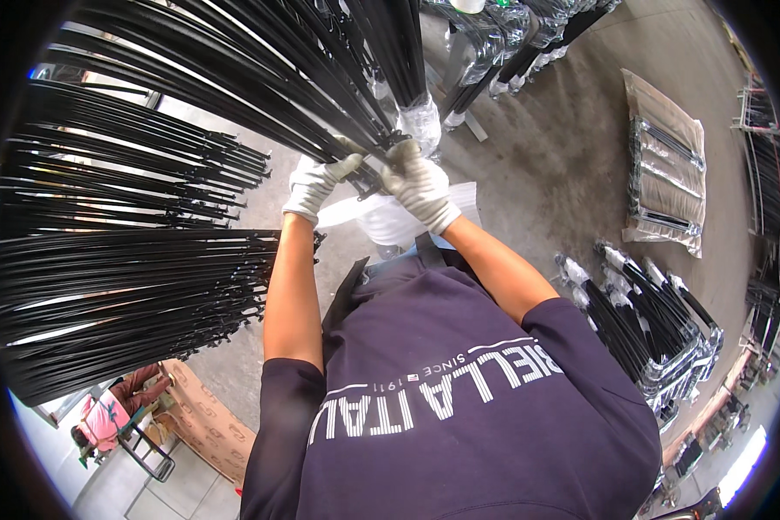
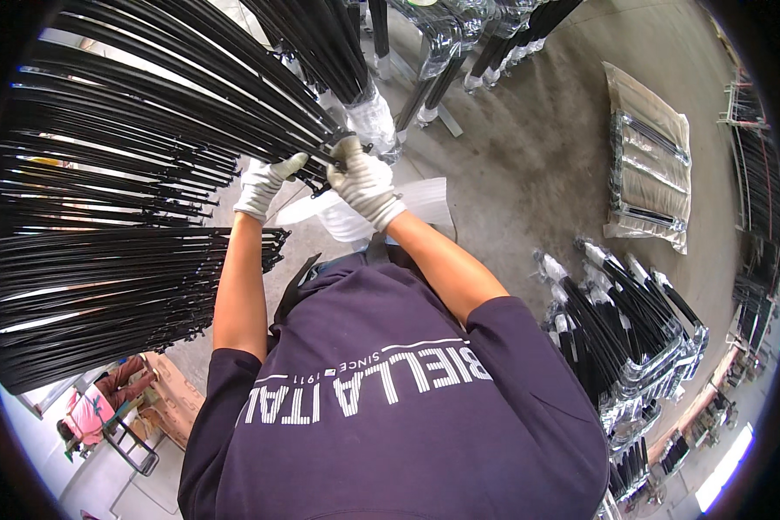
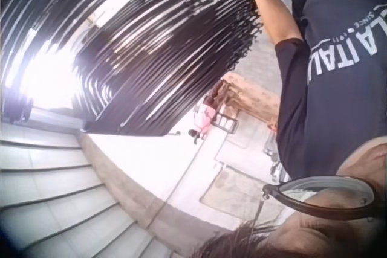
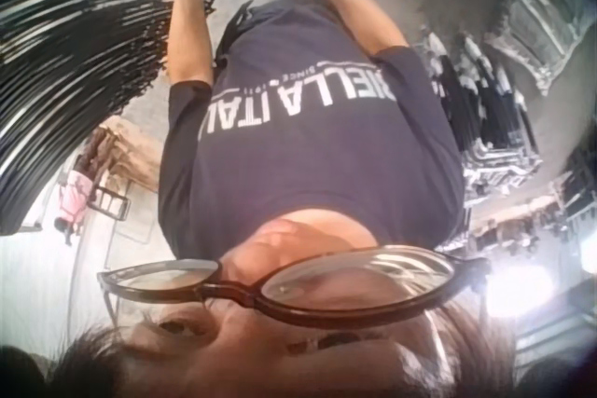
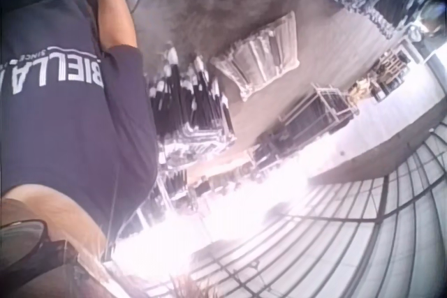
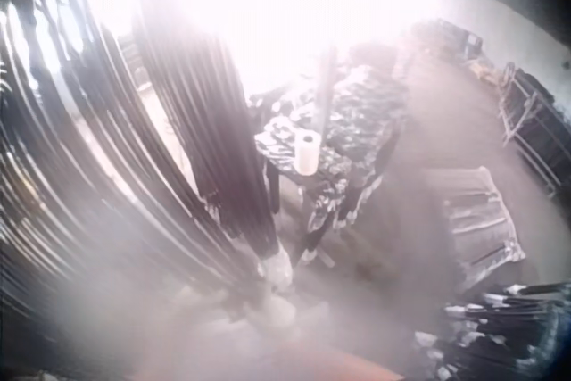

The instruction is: The person wraps a bundle of black metal rods with foam padding and then secures it by winding plastic film from a roll around the ends.

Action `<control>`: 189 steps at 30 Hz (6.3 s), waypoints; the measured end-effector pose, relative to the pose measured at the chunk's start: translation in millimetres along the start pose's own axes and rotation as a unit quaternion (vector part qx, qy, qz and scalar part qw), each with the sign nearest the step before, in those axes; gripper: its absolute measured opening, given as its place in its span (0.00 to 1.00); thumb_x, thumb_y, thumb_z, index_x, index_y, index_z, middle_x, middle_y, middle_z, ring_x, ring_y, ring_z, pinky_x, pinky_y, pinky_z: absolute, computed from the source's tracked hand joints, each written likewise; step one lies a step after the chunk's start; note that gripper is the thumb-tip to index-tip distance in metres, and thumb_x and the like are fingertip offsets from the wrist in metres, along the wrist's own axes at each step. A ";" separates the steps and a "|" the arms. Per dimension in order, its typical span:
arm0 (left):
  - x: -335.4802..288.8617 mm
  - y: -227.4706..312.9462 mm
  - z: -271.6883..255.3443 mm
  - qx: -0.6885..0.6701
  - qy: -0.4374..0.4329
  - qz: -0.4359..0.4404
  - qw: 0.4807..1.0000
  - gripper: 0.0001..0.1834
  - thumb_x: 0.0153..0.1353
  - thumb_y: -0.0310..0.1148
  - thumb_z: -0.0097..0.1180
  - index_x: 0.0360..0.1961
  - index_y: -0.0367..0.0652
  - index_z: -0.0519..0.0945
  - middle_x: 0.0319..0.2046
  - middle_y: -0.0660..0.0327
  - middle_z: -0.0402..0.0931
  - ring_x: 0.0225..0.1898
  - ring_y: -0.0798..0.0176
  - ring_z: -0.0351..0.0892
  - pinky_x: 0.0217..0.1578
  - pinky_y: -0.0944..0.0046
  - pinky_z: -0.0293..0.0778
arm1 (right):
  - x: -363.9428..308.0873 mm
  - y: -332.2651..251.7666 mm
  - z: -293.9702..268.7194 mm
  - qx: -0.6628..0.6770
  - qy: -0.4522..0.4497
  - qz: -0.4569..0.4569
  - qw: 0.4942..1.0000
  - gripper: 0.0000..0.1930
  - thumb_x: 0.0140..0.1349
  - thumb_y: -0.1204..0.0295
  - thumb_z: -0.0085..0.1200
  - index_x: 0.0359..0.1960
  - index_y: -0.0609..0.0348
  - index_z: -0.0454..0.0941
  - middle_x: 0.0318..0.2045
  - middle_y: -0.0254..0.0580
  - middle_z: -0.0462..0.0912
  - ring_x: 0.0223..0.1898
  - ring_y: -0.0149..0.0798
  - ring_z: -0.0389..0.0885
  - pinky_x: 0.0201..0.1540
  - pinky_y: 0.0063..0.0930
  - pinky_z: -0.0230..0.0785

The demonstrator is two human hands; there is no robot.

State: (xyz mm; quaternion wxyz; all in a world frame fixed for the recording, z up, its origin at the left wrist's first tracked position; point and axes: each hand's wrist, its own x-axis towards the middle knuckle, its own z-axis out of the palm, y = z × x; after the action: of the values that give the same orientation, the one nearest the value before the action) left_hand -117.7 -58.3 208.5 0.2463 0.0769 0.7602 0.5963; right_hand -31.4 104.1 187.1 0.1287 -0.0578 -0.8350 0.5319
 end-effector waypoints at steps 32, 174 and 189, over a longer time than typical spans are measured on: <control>-60.5 -6.4 -29.8 0.043 -0.061 -0.108 0.991 0.11 0.41 0.32 0.64 0.28 0.41 0.80 0.15 0.71 0.71 0.12 0.79 0.60 0.13 0.76 0.56 | 14.1 -10.5 -3.8 0.232 -0.457 0.258 0.819 0.10 0.53 0.67 0.56 0.34 0.59 0.77 0.27 0.31 0.79 0.29 0.24 0.75 0.35 0.18 0.68; 244.6 -736.3 79.8 0.581 0.188 -0.305 0.731 0.33 0.53 0.52 0.47 0.61 0.61 0.57 0.65 0.52 0.34 0.66 0.51 0.28 0.60 0.44 0.31 | -222.7 615.7 173.1 0.259 -0.068 0.368 0.890 0.06 0.54 0.79 0.50 0.33 0.58 0.76 0.28 0.28 0.76 0.30 0.22 0.70 0.36 0.18 0.66; -3.8 -381.5 99.9 0.158 0.272 0.231 0.921 0.17 0.50 0.16 0.45 0.42 0.41 0.73 0.24 0.71 0.68 0.22 0.81 0.63 0.24 0.80 0.61 | -89.5 373.3 174.4 -0.137 -0.280 -0.160 0.937 0.54 0.37 0.46 0.59 0.64 0.50 0.39 0.63 0.58 0.38 0.65 0.53 0.32 0.64 0.47 0.27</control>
State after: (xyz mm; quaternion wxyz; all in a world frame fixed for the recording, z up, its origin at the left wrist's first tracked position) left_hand -0.4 -78.8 -167.5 -0.1301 0.1229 0.8433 0.5069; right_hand -8.7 90.6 -233.7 -0.0362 0.2107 -0.9001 0.3796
